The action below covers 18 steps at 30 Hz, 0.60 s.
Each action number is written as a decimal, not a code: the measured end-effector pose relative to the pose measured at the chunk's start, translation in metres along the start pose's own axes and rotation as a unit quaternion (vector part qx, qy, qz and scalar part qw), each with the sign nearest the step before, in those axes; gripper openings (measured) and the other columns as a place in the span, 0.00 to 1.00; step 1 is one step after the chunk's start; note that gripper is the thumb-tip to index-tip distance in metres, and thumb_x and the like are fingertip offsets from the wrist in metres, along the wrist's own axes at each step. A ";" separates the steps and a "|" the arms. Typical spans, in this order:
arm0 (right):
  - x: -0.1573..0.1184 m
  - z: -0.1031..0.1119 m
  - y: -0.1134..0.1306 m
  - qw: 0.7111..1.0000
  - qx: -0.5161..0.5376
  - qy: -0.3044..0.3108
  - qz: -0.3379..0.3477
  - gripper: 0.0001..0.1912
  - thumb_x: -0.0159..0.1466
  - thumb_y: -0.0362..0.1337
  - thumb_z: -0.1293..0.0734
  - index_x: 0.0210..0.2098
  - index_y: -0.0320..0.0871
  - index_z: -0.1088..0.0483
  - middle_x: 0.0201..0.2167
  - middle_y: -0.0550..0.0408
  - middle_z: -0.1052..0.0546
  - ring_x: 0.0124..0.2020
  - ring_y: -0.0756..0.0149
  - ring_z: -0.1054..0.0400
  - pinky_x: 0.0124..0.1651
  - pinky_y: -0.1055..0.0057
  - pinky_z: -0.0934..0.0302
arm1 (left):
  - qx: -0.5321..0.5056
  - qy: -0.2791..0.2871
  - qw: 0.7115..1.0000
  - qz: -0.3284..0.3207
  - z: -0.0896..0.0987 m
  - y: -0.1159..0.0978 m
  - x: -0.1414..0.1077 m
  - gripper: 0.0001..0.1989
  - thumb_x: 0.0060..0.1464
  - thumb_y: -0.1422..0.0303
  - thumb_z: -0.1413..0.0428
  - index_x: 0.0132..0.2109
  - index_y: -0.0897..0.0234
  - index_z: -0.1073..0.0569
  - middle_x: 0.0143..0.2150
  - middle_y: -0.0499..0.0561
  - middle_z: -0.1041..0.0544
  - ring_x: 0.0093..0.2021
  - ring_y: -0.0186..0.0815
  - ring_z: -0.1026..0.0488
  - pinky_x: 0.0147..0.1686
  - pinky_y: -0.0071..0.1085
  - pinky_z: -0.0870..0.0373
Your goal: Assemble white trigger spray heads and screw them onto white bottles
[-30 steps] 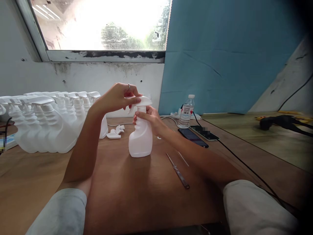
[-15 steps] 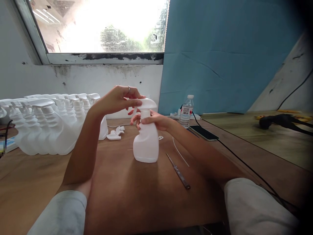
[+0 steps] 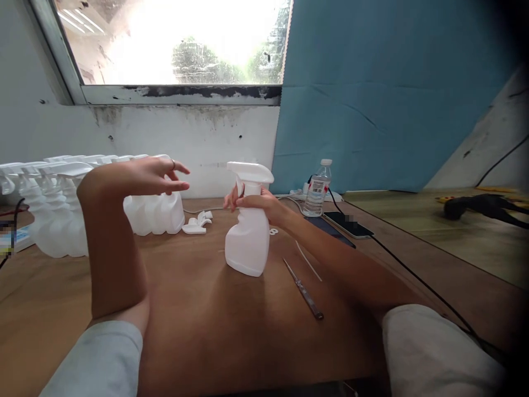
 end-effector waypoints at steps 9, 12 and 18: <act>-0.004 -0.018 0.008 1.000 0.002 0.028 0.000 0.08 0.53 0.37 0.30 0.32 0.41 0.28 0.27 0.53 0.26 0.36 0.61 0.31 0.38 0.66 0.35 | -0.093 -0.103 0.949 -0.283 -0.003 -0.079 -0.002 0.24 0.57 0.58 0.45 0.60 0.54 0.32 0.47 0.50 0.22 0.43 0.34 0.25 0.38 0.25 0.29; -0.007 -0.026 0.014 0.997 -0.019 0.074 -0.030 0.17 0.57 0.40 0.30 0.44 0.42 0.29 0.36 0.52 0.24 0.37 0.62 0.30 0.40 0.66 0.35 | -0.061 -0.107 0.942 -0.312 -0.008 -0.098 -0.001 0.17 0.58 0.58 0.46 0.51 0.57 0.25 0.33 0.47 0.21 0.31 0.31 0.27 0.30 0.24 0.34; -0.010 -0.007 0.028 0.957 -0.260 0.124 -0.045 0.25 0.58 0.42 0.29 0.54 0.46 0.32 0.46 0.51 0.25 0.44 0.64 0.30 0.44 0.68 0.34 | 0.039 -0.177 0.962 -0.204 0.015 -0.063 -0.029 0.18 0.54 0.51 0.46 0.40 0.59 0.21 0.27 0.44 0.22 0.25 0.28 0.31 0.26 0.25 0.41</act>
Point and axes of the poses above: each hand's wrist, its own x-axis towards the middle knuckle, its own z-axis out of the back of the hand, y = z × x, the point moved 4 cm from there along x, towards the middle knuckle
